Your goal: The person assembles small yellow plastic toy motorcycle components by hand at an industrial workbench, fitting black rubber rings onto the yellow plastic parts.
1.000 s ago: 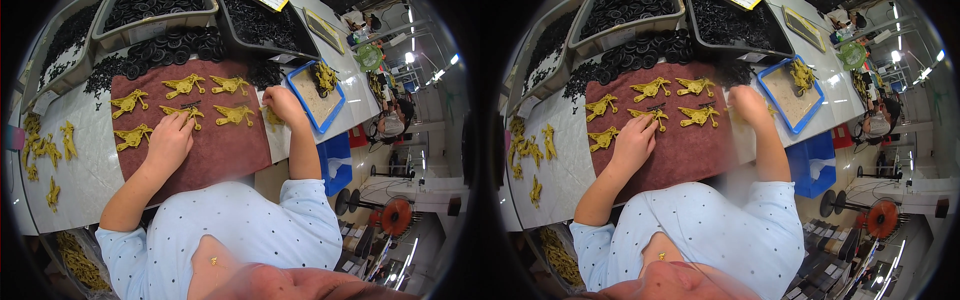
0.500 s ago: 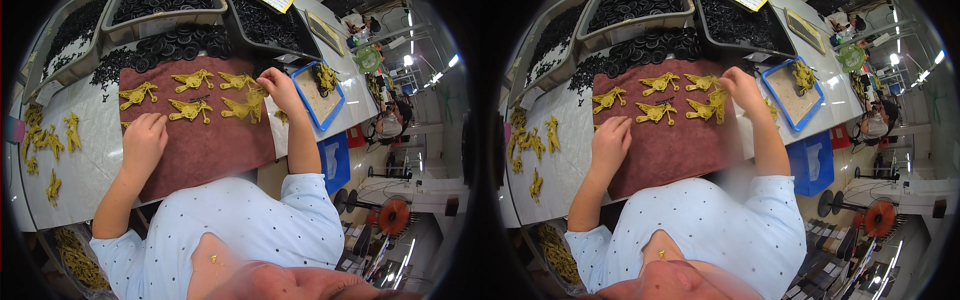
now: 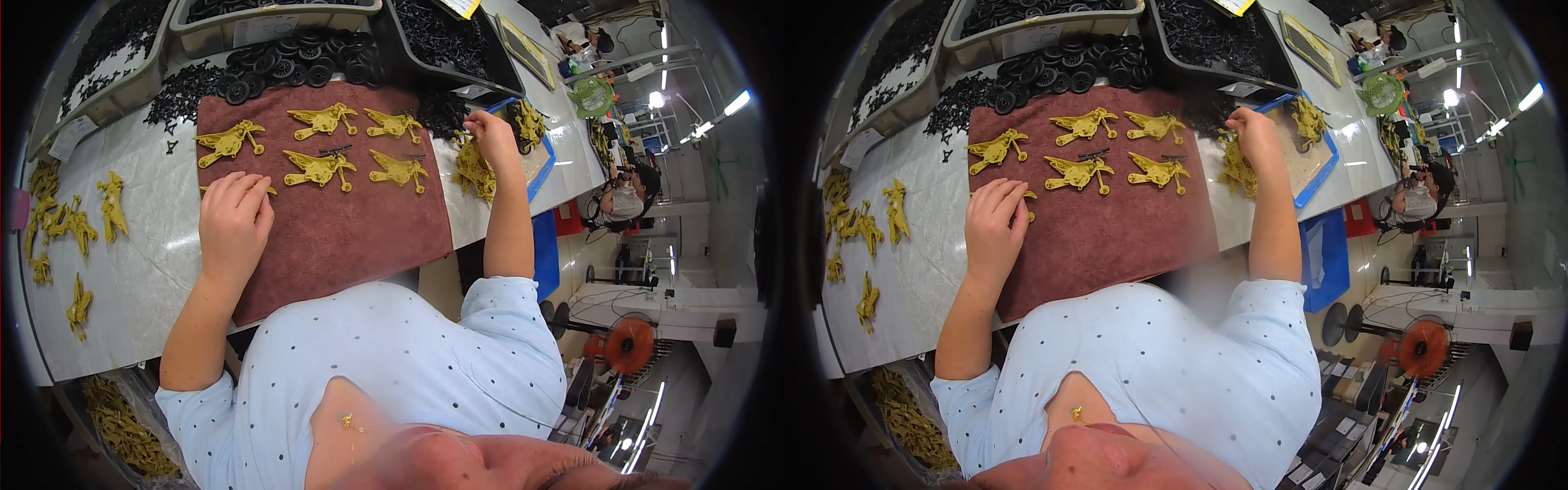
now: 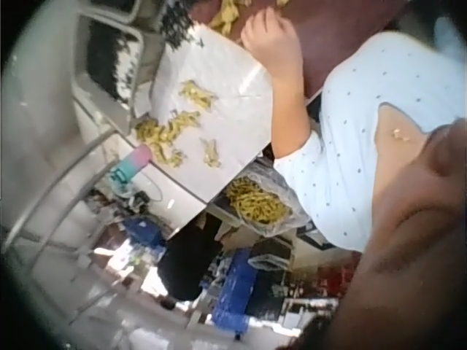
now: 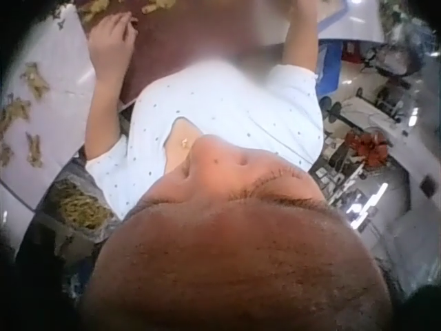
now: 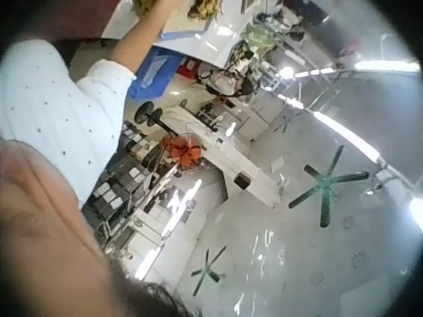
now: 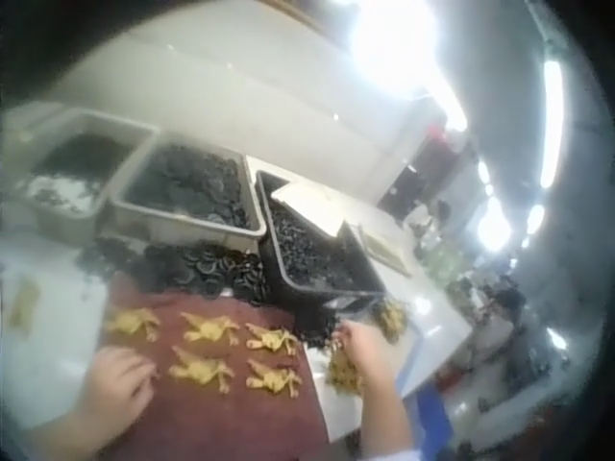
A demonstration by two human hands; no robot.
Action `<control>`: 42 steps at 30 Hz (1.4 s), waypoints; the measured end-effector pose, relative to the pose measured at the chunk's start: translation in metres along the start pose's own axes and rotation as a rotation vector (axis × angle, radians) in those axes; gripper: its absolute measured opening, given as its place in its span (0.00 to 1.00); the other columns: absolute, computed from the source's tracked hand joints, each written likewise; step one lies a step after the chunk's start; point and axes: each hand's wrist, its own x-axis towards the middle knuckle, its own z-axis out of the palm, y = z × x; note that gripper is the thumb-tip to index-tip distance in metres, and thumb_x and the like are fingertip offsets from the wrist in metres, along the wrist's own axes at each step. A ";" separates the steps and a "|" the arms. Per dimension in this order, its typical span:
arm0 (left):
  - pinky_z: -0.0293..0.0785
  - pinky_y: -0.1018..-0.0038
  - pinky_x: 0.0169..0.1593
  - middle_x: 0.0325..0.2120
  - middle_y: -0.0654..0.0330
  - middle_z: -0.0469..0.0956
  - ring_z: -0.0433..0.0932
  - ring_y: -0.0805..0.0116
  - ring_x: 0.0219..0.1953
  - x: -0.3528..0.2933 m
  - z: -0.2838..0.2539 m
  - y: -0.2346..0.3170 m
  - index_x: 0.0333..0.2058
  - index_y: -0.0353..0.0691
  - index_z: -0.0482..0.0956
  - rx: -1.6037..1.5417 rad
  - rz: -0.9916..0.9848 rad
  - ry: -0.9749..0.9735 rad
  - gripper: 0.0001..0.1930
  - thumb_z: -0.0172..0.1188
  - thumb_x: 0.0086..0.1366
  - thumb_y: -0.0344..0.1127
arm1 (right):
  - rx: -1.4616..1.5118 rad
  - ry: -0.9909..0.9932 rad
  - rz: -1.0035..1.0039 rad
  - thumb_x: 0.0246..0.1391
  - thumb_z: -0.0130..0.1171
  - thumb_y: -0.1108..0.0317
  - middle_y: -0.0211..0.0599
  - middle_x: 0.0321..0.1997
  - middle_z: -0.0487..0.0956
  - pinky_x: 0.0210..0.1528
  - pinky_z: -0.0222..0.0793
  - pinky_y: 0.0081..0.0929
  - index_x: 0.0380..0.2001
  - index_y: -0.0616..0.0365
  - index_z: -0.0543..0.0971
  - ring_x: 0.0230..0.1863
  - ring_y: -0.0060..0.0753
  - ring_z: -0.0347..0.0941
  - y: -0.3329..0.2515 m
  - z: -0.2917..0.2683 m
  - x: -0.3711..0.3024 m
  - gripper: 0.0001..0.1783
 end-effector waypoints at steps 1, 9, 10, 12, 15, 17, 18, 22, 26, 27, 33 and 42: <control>0.70 0.64 0.48 0.35 0.56 0.78 0.75 0.57 0.43 -0.001 0.000 0.000 0.35 0.34 0.79 0.004 -0.003 0.000 0.11 0.61 0.50 0.24 | -0.020 -0.032 0.024 0.51 0.60 0.66 0.47 0.32 0.80 0.39 0.70 0.36 0.35 0.57 0.79 0.37 0.48 0.76 -0.001 0.002 0.000 0.09; 0.68 0.64 0.49 0.36 0.56 0.78 0.74 0.58 0.42 -0.004 0.002 0.000 0.35 0.34 0.80 0.045 -0.056 -0.064 0.11 0.61 0.51 0.26 | -0.013 -0.003 0.008 0.49 0.61 0.70 0.47 0.36 0.80 0.42 0.70 0.37 0.37 0.58 0.79 0.39 0.48 0.76 0.016 0.013 0.004 0.10; 0.68 0.64 0.49 0.36 0.56 0.78 0.74 0.58 0.42 -0.004 0.002 -0.001 0.35 0.34 0.80 0.045 -0.055 -0.063 0.11 0.61 0.51 0.26 | -0.018 -0.019 0.007 0.48 0.61 0.70 0.47 0.36 0.81 0.43 0.70 0.37 0.37 0.58 0.79 0.39 0.47 0.76 0.016 0.012 0.005 0.11; 0.67 0.64 0.49 0.37 0.56 0.78 0.74 0.58 0.43 -0.005 0.002 -0.003 0.35 0.34 0.80 0.123 -0.078 -0.060 0.10 0.61 0.51 0.26 | -0.027 -0.055 0.031 0.48 0.61 0.70 0.47 0.36 0.80 0.43 0.70 0.37 0.37 0.57 0.79 0.40 0.48 0.76 0.014 0.011 0.005 0.11; 0.67 0.64 0.49 0.37 0.55 0.78 0.74 0.59 0.43 -0.004 0.001 -0.003 0.35 0.34 0.80 0.128 -0.080 -0.057 0.10 0.61 0.52 0.27 | -0.138 -0.053 0.029 0.47 0.62 0.70 0.46 0.36 0.79 0.44 0.70 0.38 0.36 0.56 0.79 0.41 0.48 0.75 0.016 0.016 0.007 0.11; 0.67 0.64 0.49 0.37 0.55 0.78 0.74 0.59 0.43 -0.005 0.001 -0.003 0.35 0.34 0.80 0.127 -0.075 -0.055 0.10 0.61 0.52 0.27 | -0.253 -0.005 -0.042 0.46 0.62 0.70 0.46 0.38 0.78 0.45 0.70 0.40 0.35 0.55 0.80 0.43 0.49 0.74 0.022 0.024 0.010 0.09; 0.67 0.64 0.49 0.37 0.55 0.78 0.74 0.59 0.43 -0.005 0.001 -0.003 0.35 0.34 0.81 0.129 -0.072 -0.056 0.10 0.61 0.52 0.27 | -0.252 -0.005 -0.043 0.46 0.62 0.70 0.46 0.38 0.78 0.45 0.70 0.40 0.35 0.55 0.80 0.43 0.49 0.74 0.021 0.026 0.011 0.09; 0.68 0.64 0.49 0.37 0.55 0.78 0.74 0.58 0.43 -0.005 0.002 -0.003 0.35 0.34 0.80 0.113 -0.065 -0.053 0.10 0.61 0.52 0.27 | -0.146 -0.030 -0.115 0.46 0.61 0.71 0.45 0.36 0.79 0.44 0.70 0.39 0.32 0.55 0.80 0.41 0.48 0.75 0.020 0.039 0.020 0.08; 0.68 0.64 0.49 0.37 0.55 0.78 0.74 0.59 0.43 -0.006 0.002 -0.006 0.34 0.34 0.80 0.116 -0.077 -0.041 0.09 0.61 0.52 0.27 | -0.158 -0.123 -0.100 0.43 0.62 0.71 0.42 0.34 0.80 0.43 0.71 0.38 0.30 0.54 0.81 0.40 0.45 0.76 0.004 0.040 0.016 0.07; 0.68 0.64 0.49 0.37 0.55 0.78 0.74 0.59 0.43 -0.006 0.002 -0.006 0.34 0.34 0.80 0.116 -0.080 -0.041 0.09 0.61 0.52 0.27 | -0.158 -0.123 -0.103 0.43 0.62 0.71 0.42 0.34 0.80 0.43 0.71 0.38 0.30 0.54 0.81 0.40 0.45 0.76 0.003 0.039 0.014 0.07; 0.68 0.64 0.49 0.37 0.55 0.78 0.74 0.59 0.42 -0.007 -0.001 -0.003 0.34 0.34 0.80 0.131 -0.082 -0.024 0.09 0.61 0.52 0.28 | -0.318 -0.325 -0.035 0.41 0.63 0.71 0.43 0.30 0.81 0.38 0.71 0.35 0.29 0.58 0.80 0.35 0.44 0.77 0.002 0.033 0.004 0.08; 0.68 0.64 0.49 0.36 0.55 0.78 0.74 0.59 0.42 -0.001 0.003 -0.011 0.34 0.34 0.80 0.100 -0.091 -0.025 0.09 0.61 0.52 0.27 | -0.137 -0.025 -0.086 0.45 0.64 0.63 0.44 0.40 0.78 0.45 0.71 0.39 0.40 0.55 0.77 0.45 0.48 0.74 -0.009 0.061 0.019 0.17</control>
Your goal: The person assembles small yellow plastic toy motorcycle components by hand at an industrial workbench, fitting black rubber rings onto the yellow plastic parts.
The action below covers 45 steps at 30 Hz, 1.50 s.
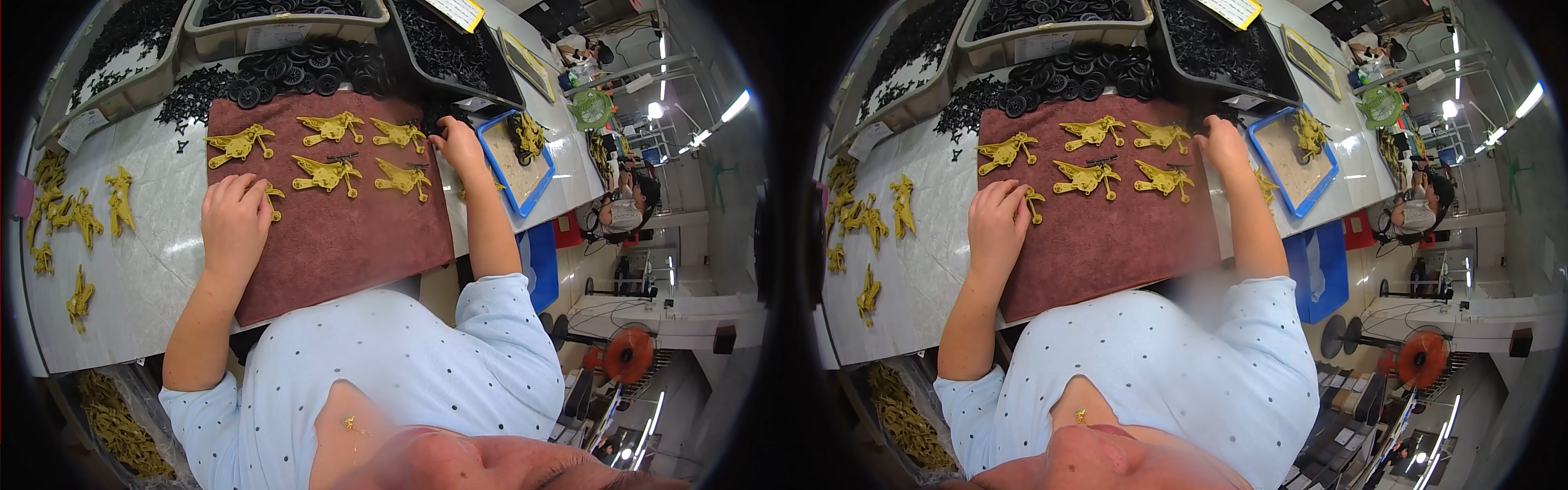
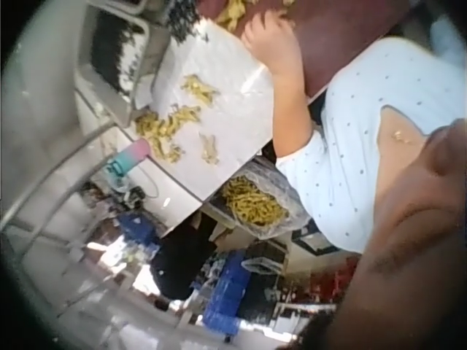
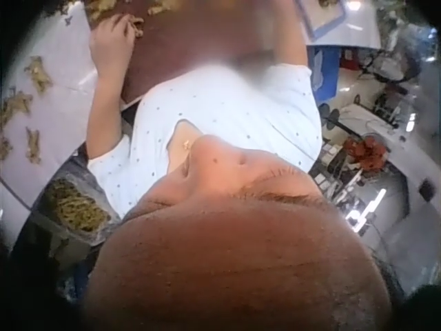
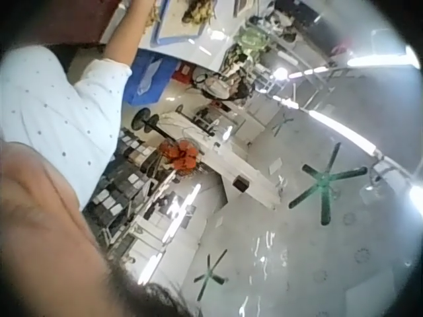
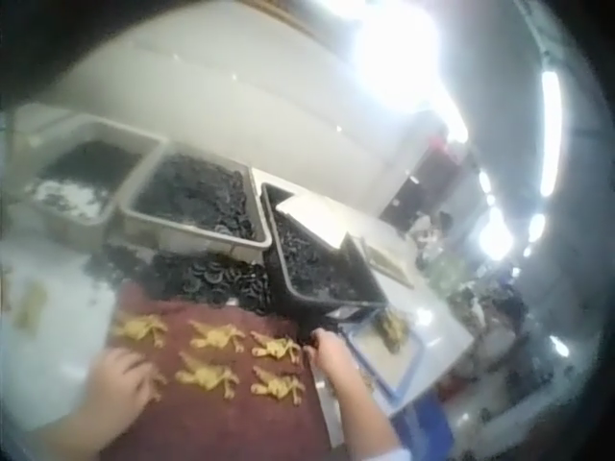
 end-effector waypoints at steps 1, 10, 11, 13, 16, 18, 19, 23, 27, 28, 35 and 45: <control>0.68 0.64 0.49 0.36 0.55 0.78 0.74 0.59 0.42 0.001 -0.001 0.000 0.34 0.34 0.80 0.010 0.004 0.004 0.09 0.61 0.52 0.27 | -0.035 -0.017 0.005 0.46 0.64 0.62 0.45 0.42 0.77 0.45 0.71 0.40 0.42 0.55 0.76 0.45 0.49 0.73 -0.004 0.001 -0.001 0.19; 0.66 0.64 0.44 0.32 0.59 0.76 0.72 0.61 0.39 -0.010 0.003 -0.006 0.30 0.40 0.78 -0.020 0.039 0.038 0.09 0.60 0.46 0.31 | -0.027 0.133 -0.062 0.45 0.58 0.68 0.47 0.37 0.74 0.42 0.69 0.45 0.37 0.55 0.75 0.42 0.55 0.71 -0.006 0.015 -0.010 0.13; 0.68 0.64 0.45 0.32 0.59 0.76 0.74 0.60 0.39 -0.010 0.003 -0.003 0.30 0.39 0.79 -0.017 0.022 0.015 0.09 0.61 0.47 0.30 | -0.039 0.163 -0.063 0.45 0.58 0.69 0.48 0.35 0.74 0.41 0.69 0.45 0.34 0.55 0.76 0.40 0.54 0.71 -0.005 0.013 -0.012 0.10; 0.69 0.64 0.45 0.32 0.59 0.77 0.75 0.60 0.39 -0.012 0.003 0.000 0.30 0.38 0.80 0.018 -0.018 0.007 0.09 0.61 0.47 0.29 | 0.037 0.246 -0.111 0.45 0.58 0.70 0.48 0.32 0.74 0.39 0.69 0.43 0.30 0.57 0.77 0.37 0.54 0.71 0.004 0.017 -0.010 0.06; 0.69 0.65 0.45 0.32 0.59 0.77 0.75 0.60 0.38 -0.010 0.002 -0.001 0.30 0.38 0.80 -0.016 -0.001 0.040 0.09 0.61 0.48 0.29 | 0.113 0.264 -0.161 0.44 0.60 0.71 0.47 0.31 0.74 0.38 0.68 0.42 0.29 0.61 0.77 0.36 0.52 0.71 0.017 0.019 -0.005 0.07; 0.69 0.65 0.45 0.32 0.59 0.78 0.75 0.60 0.38 -0.007 0.000 -0.001 0.30 0.38 0.80 -0.029 -0.001 0.008 0.08 0.60 0.48 0.29 | 0.101 0.244 -0.159 0.43 0.60 0.71 0.47 0.32 0.74 0.38 0.68 0.42 0.29 0.61 0.77 0.36 0.52 0.71 0.015 0.022 0.002 0.08; 0.69 0.65 0.45 0.32 0.59 0.78 0.75 0.60 0.38 -0.006 0.002 -0.002 0.30 0.38 0.80 -0.042 0.007 0.002 0.08 0.60 0.48 0.29 | 0.076 0.225 -0.141 0.43 0.61 0.71 0.47 0.32 0.74 0.39 0.68 0.41 0.29 0.62 0.77 0.36 0.51 0.72 0.018 0.018 0.002 0.09; 0.69 0.64 0.42 0.29 0.59 0.78 0.75 0.60 0.35 -0.003 0.004 -0.013 0.28 0.39 0.79 -0.016 -0.025 0.112 0.06 0.59 0.50 0.31 | -0.017 0.136 -0.120 0.42 0.63 0.69 0.46 0.36 0.76 0.43 0.69 0.41 0.36 0.57 0.79 0.41 0.52 0.72 0.007 0.023 0.010 0.14; 0.70 0.64 0.42 0.30 0.58 0.79 0.76 0.59 0.35 0.007 -0.008 -0.026 0.30 0.38 0.80 0.040 -0.179 0.191 0.06 0.58 0.52 0.29 | -0.045 0.142 -0.077 0.44 0.60 0.67 0.46 0.34 0.74 0.41 0.70 0.44 0.29 0.59 0.76 0.40 0.52 0.72 -0.008 0.021 0.007 0.09; 0.70 0.64 0.42 0.30 0.58 0.79 0.76 0.59 0.35 0.009 -0.011 -0.028 0.30 0.38 0.80 0.024 -0.162 0.184 0.06 0.58 0.52 0.29 | -0.027 0.167 -0.091 0.44 0.60 0.67 0.47 0.33 0.75 0.42 0.69 0.44 0.29 0.60 0.77 0.40 0.52 0.72 -0.007 0.021 0.006 0.09; 0.70 0.66 0.46 0.32 0.58 0.80 0.77 0.60 0.39 0.009 -0.009 -0.032 0.33 0.37 0.81 0.084 -0.221 0.229 0.08 0.58 0.54 0.29 | 0.150 0.171 -0.035 0.46 0.60 0.66 0.50 0.37 0.78 0.45 0.69 0.42 0.35 0.61 0.79 0.41 0.53 0.73 0.015 0.017 0.010 0.13; 0.69 0.66 0.47 0.34 0.59 0.80 0.76 0.61 0.40 0.006 -0.009 -0.016 0.33 0.37 0.81 0.050 -0.140 0.175 0.07 0.58 0.54 0.29 | 0.713 -0.124 -0.015 0.48 0.60 0.67 0.43 0.29 0.79 0.36 0.70 0.29 0.34 0.64 0.79 0.32 0.34 0.75 -0.036 -0.025 -0.013 0.12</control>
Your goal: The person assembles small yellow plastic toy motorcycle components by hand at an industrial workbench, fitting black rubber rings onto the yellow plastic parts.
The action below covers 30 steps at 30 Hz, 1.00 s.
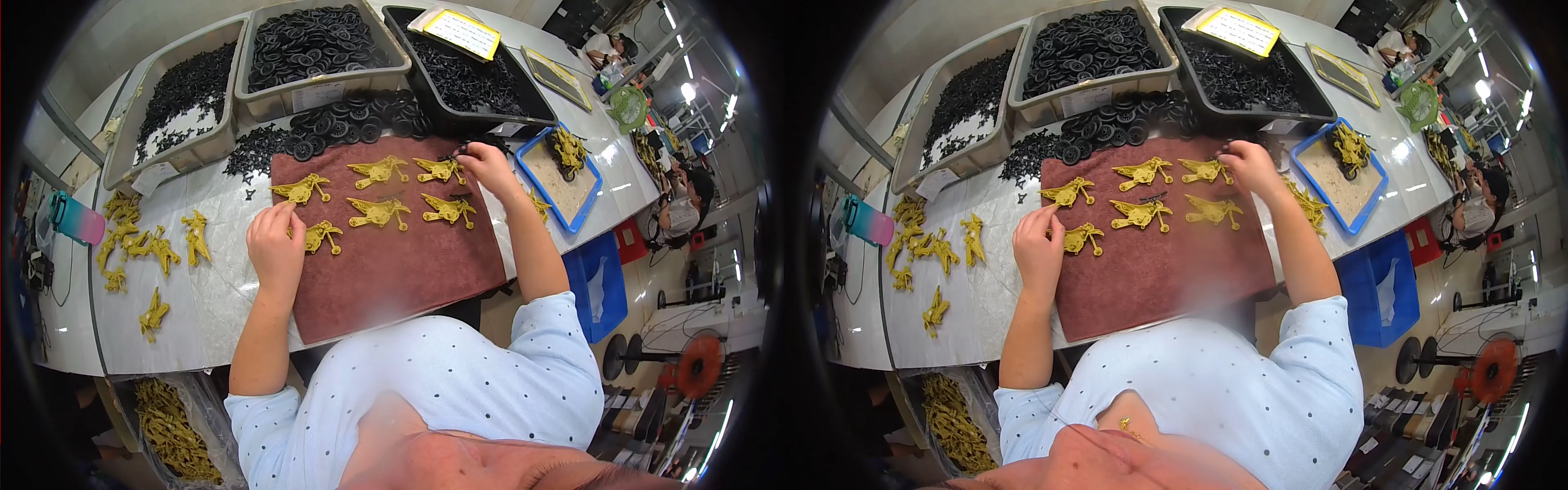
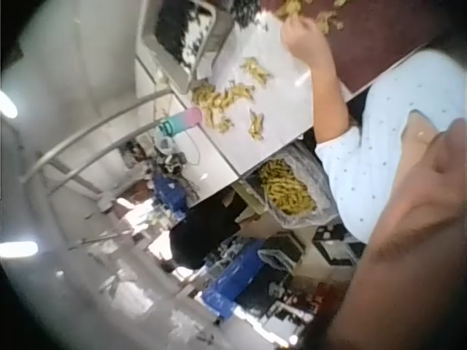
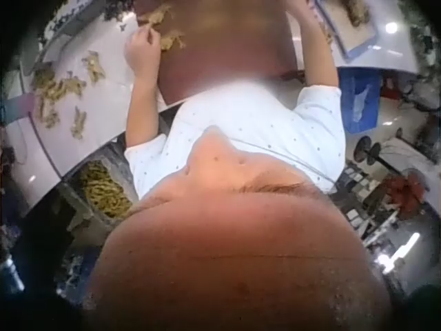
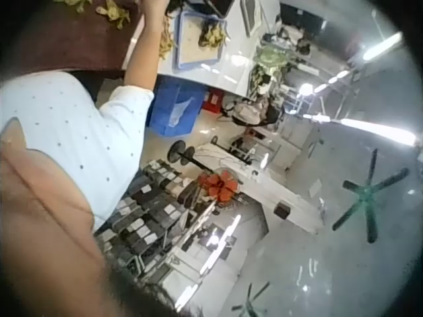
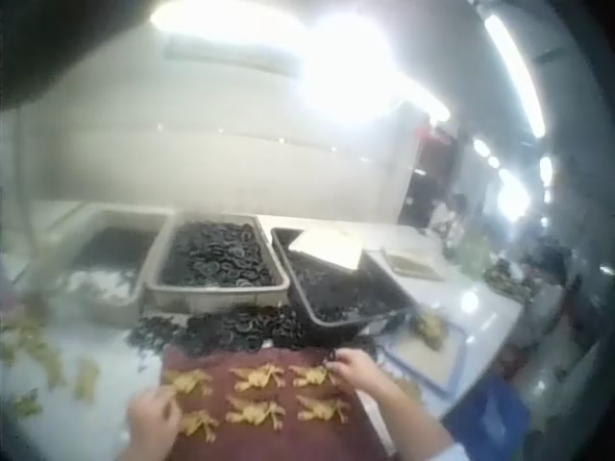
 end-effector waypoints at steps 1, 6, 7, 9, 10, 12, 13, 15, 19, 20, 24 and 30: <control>0.69 0.66 0.47 0.34 0.59 0.80 0.76 0.61 0.40 -0.001 -0.001 0.002 0.33 0.37 0.81 -0.001 0.004 -0.006 0.07 0.58 0.54 0.29 | 0.121 -0.072 -0.020 0.48 0.59 0.67 0.41 0.29 0.79 0.36 0.69 0.27 0.34 0.64 0.79 0.31 0.30 0.74 -0.011 0.010 -0.005 0.12; 0.69 0.67 0.44 0.35 0.61 0.79 0.76 0.63 0.40 -0.004 -0.006 0.005 0.34 0.38 0.82 0.057 0.030 -0.045 0.08 0.59 0.54 0.30 | -0.078 -0.561 -0.268 0.48 0.61 0.67 0.42 0.30 0.79 0.38 0.69 0.30 0.36 0.64 0.79 0.35 0.34 0.75 -0.080 0.071 -0.039 0.13; 0.69 0.67 0.44 0.35 0.61 0.79 0.76 0.63 0.40 -0.005 -0.008 0.006 0.34 0.38 0.82 0.059 0.020 -0.050 0.08 0.59 0.54 0.30 | -0.136 -0.680 -0.287 0.48 0.62 0.67 0.43 0.31 0.78 0.41 0.68 0.32 0.37 0.64 0.78 0.37 0.38 0.75 -0.089 0.084 -0.046 0.14; 0.69 0.66 0.42 0.34 0.62 0.79 0.75 0.63 0.39 -0.006 -0.009 0.008 0.34 0.39 0.82 0.066 -0.002 -0.084 0.08 0.59 0.54 0.31 | -0.175 -0.759 -0.347 0.48 0.62 0.67 0.47 0.33 0.79 0.41 0.69 0.35 0.37 0.63 0.79 0.37 0.45 0.75 -0.091 0.109 -0.057 0.13; 0.69 0.66 0.42 0.34 0.62 0.79 0.75 0.63 0.39 -0.008 -0.008 0.009 0.34 0.39 0.82 0.066 -0.014 -0.081 0.08 0.59 0.54 0.31 | -0.201 -0.741 -0.344 0.48 0.61 0.68 0.45 0.32 0.79 0.39 0.70 0.33 0.36 0.63 0.79 0.34 0.43 0.76 -0.100 0.113 -0.062 0.12; 0.69 0.65 0.41 0.33 0.61 0.78 0.75 0.61 0.36 -0.012 -0.006 0.012 0.34 0.38 0.81 0.069 0.003 -0.117 0.09 0.60 0.54 0.31 | -0.202 -0.745 -0.291 0.48 0.61 0.69 0.44 0.31 0.79 0.38 0.70 0.32 0.35 0.63 0.79 0.33 0.42 0.76 -0.105 0.120 -0.059 0.12; 0.69 0.65 0.41 0.33 0.61 0.78 0.75 0.61 0.36 -0.014 -0.006 0.014 0.34 0.38 0.81 0.068 -0.006 -0.116 0.09 0.60 0.54 0.31 | -0.197 -0.737 -0.235 0.48 0.61 0.69 0.43 0.30 0.80 0.37 0.70 0.32 0.35 0.62 0.79 0.32 0.41 0.76 -0.107 0.123 -0.058 0.11; 0.69 0.65 0.41 0.32 0.58 0.77 0.74 0.60 0.36 -0.020 -0.006 0.019 0.34 0.37 0.81 0.047 0.050 -0.151 0.09 0.60 0.53 0.31 | -0.146 -0.765 -0.167 0.49 0.60 0.69 0.41 0.29 0.79 0.37 0.70 0.31 0.34 0.62 0.80 0.32 0.39 0.77 -0.113 0.122 -0.053 0.10; 0.69 0.64 0.43 0.37 0.54 0.76 0.73 0.58 0.39 -0.031 -0.010 0.030 0.36 0.34 0.79 0.012 0.067 -0.250 0.11 0.60 0.53 0.31 | -0.203 -0.693 -0.318 0.50 0.59 0.68 0.42 0.31 0.79 0.40 0.70 0.33 0.34 0.61 0.79 0.35 0.41 0.76 -0.113 0.126 -0.049 0.09; 0.69 0.64 0.46 0.40 0.51 0.75 0.72 0.56 0.42 -0.035 -0.010 0.031 0.36 0.31 0.78 0.004 0.072 -0.275 0.12 0.60 0.53 0.31 | -0.149 -0.630 -0.417 0.51 0.59 0.68 0.43 0.32 0.80 0.41 0.70 0.33 0.34 0.61 0.79 0.36 0.41 0.76 -0.111 0.128 -0.047 0.09; 0.68 0.64 0.51 0.43 0.48 0.74 0.71 0.53 0.46 -0.042 -0.009 0.036 0.37 0.28 0.77 0.021 0.086 -0.307 0.14 0.60 0.53 0.30 | -0.055 -0.517 -0.329 0.50 0.60 0.68 0.44 0.34 0.80 0.42 0.70 0.33 0.35 0.61 0.79 0.38 0.43 0.76 -0.122 0.135 -0.032 0.10; 0.66 0.64 0.55 0.47 0.42 0.74 0.71 0.48 0.52 -0.053 0.004 0.033 0.41 0.24 0.77 0.182 0.138 -0.441 0.17 0.56 0.55 0.32 | -0.233 -0.493 -0.556 0.48 0.61 0.68 0.44 0.32 0.79 0.41 0.69 0.35 0.32 0.62 0.80 0.37 0.47 0.75 -0.128 0.161 -0.008 0.09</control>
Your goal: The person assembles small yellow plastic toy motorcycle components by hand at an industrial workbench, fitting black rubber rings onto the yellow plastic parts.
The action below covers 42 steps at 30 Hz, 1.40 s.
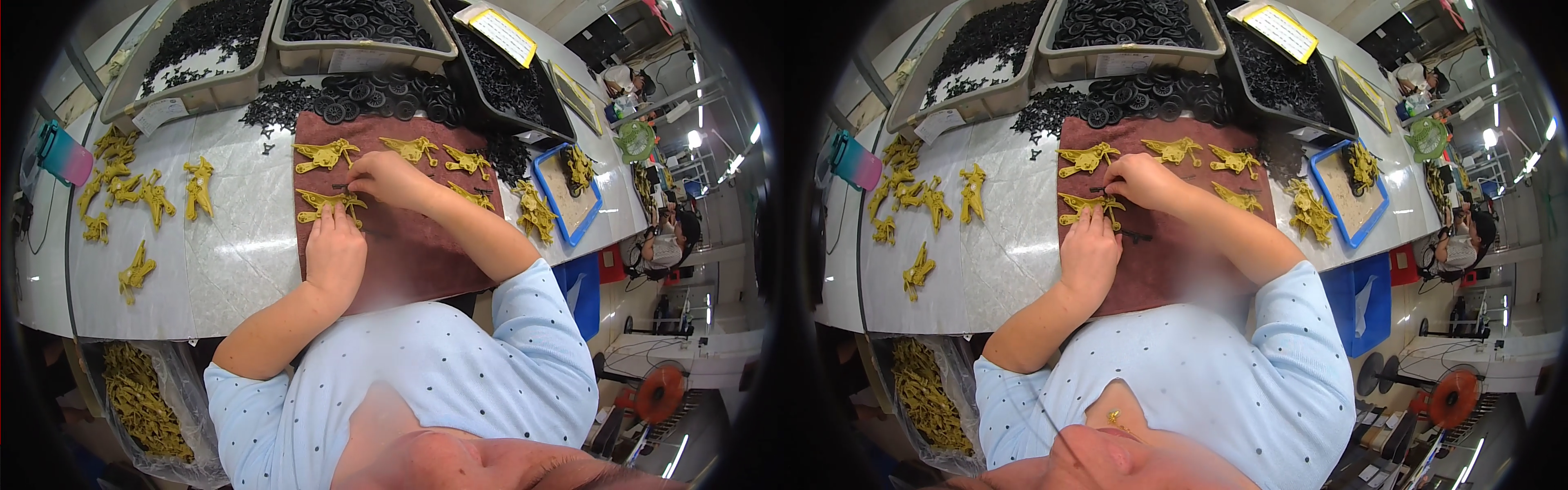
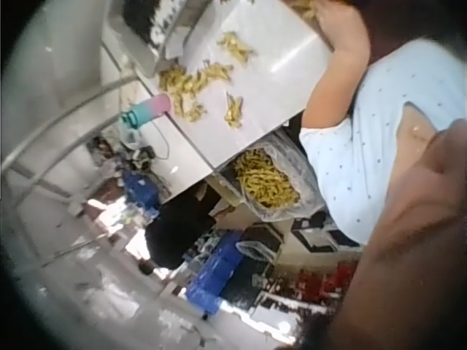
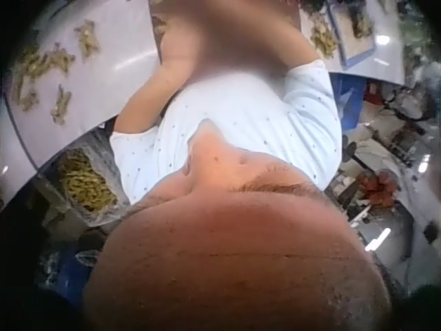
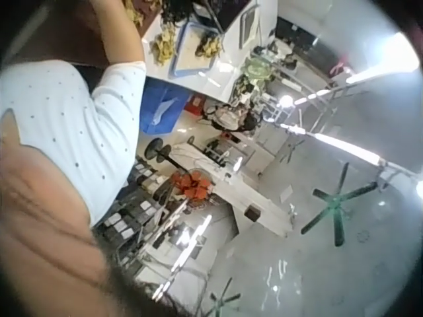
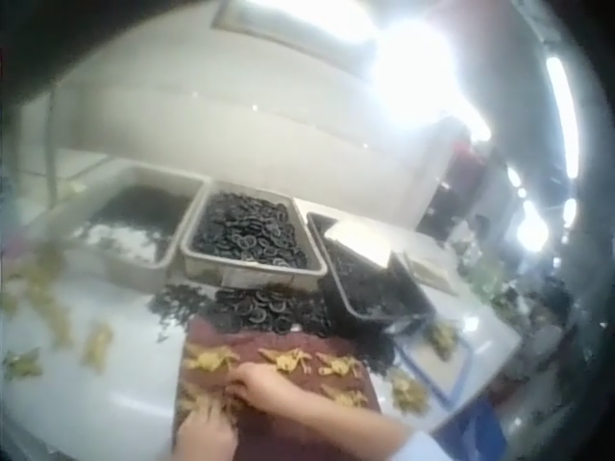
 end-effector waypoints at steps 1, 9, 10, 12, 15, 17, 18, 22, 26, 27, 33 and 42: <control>0.67 0.64 0.55 0.47 0.42 0.74 0.71 0.47 0.52 -0.001 0.003 0.000 0.40 0.24 0.78 0.056 0.018 0.003 0.17 0.55 0.55 0.32 | 0.002 -0.007 -0.002 0.48 0.61 0.68 0.44 0.32 0.79 0.41 0.69 0.35 0.32 0.62 0.80 0.37 0.47 0.75 -0.002 0.000 0.001 0.09; 0.69 0.66 0.51 0.46 0.41 0.75 0.73 0.45 0.51 -0.001 0.006 0.000 0.36 0.25 0.80 0.075 0.024 0.015 0.16 0.55 0.50 0.30 | -0.123 -0.067 -0.059 0.47 0.60 0.70 0.42 0.31 0.80 0.40 0.71 0.39 0.30 0.58 0.80 0.37 0.46 0.76 0.006 0.000 0.014 0.06; 0.70 0.66 0.51 0.46 0.41 0.75 0.73 0.45 0.51 -0.001 0.004 -0.001 0.36 0.26 0.80 0.082 0.029 0.015 0.16 0.55 0.50 0.30 | -0.145 -0.109 -0.042 0.47 0.59 0.72 0.41 0.32 0.80 0.40 0.70 0.40 0.29 0.58 0.79 0.39 0.45 0.76 0.004 -0.002 0.015 0.05; 0.70 0.66 0.50 0.46 0.41 0.75 0.73 0.45 0.51 0.000 0.004 -0.001 0.36 0.26 0.81 0.086 0.031 0.014 0.16 0.55 0.50 0.30 | -0.168 -0.111 -0.034 0.46 0.59 0.72 0.40 0.32 0.79 0.40 0.70 0.39 0.29 0.58 0.79 0.39 0.45 0.75 0.004 0.002 0.014 0.04; 0.70 0.65 0.50 0.46 0.41 0.75 0.73 0.45 0.51 0.000 0.006 -0.001 0.35 0.27 0.81 0.078 0.018 0.011 0.15 0.55 0.49 0.30 | -0.221 -0.111 -0.026 0.45 0.58 0.73 0.40 0.33 0.77 0.40 0.71 0.37 0.28 0.59 0.77 0.40 0.45 0.74 -0.003 0.005 0.011 0.05; 0.71 0.65 0.49 0.46 0.40 0.76 0.73 0.45 0.50 0.000 0.007 -0.001 0.35 0.28 0.82 0.054 0.004 0.014 0.15 0.56 0.49 0.30 | -0.252 -0.118 -0.029 0.45 0.57 0.74 0.41 0.34 0.76 0.40 0.71 0.36 0.29 0.59 0.76 0.41 0.45 0.74 -0.008 0.008 0.009 0.05; 0.71 0.65 0.49 0.46 0.40 0.76 0.73 0.45 0.50 0.001 0.007 -0.001 0.35 0.28 0.82 0.051 0.002 0.014 0.15 0.56 0.49 0.30 | -0.296 -0.087 -0.035 0.44 0.56 0.76 0.42 0.34 0.74 0.41 0.70 0.37 0.30 0.60 0.75 0.41 0.47 0.72 -0.011 0.012 0.009 0.06; 0.71 0.64 0.50 0.46 0.40 0.76 0.74 0.45 0.50 0.002 0.002 0.002 0.35 0.28 0.82 0.059 -0.005 -0.038 0.15 0.56 0.48 0.30 | -0.374 0.061 -0.094 0.42 0.53 0.78 0.44 0.34 0.72 0.40 0.68 0.39 0.31 0.61 0.73 0.41 0.48 0.70 -0.011 0.027 0.006 0.08; 0.74 0.66 0.46 0.47 0.41 0.75 0.75 0.46 0.50 0.005 0.004 -0.002 0.34 0.29 0.82 0.055 0.001 -0.048 0.14 0.58 0.49 0.31 | -0.360 0.083 -0.083 0.44 0.54 0.77 0.44 0.34 0.72 0.41 0.68 0.38 0.31 0.61 0.73 0.42 0.48 0.70 -0.014 0.023 0.001 0.07; 0.74 0.66 0.46 0.47 0.41 0.75 0.75 0.46 0.50 0.005 0.004 -0.004 0.34 0.29 0.82 0.054 0.003 -0.045 0.14 0.58 0.49 0.31 | -0.312 0.033 -0.022 0.46 0.54 0.76 0.43 0.35 0.72 0.41 0.68 0.38 0.32 0.61 0.73 0.41 0.49 0.70 -0.012 0.019 0.001 0.07; 0.76 0.70 0.31 0.27 0.52 0.80 0.81 0.58 0.32 0.018 -0.015 -0.013 0.24 0.37 0.81 -0.152 -0.092 0.078 0.08 0.60 0.54 0.35 | -0.154 0.301 -0.056 0.50 0.57 0.69 0.43 0.35 0.74 0.42 0.68 0.38 0.32 0.60 0.76 0.40 0.48 0.71 -0.017 0.014 -0.032 0.07; 0.68 0.63 0.51 0.41 0.55 0.77 0.73 0.58 0.49 0.035 -0.013 -0.034 0.39 0.33 0.78 -0.216 -0.047 0.396 0.12 0.59 0.56 0.30 | -0.060 -0.108 0.129 0.43 0.66 0.64 0.44 0.33 0.76 0.42 0.68 0.39 0.32 0.59 0.75 0.39 0.49 0.72 -0.028 0.014 -0.068 0.15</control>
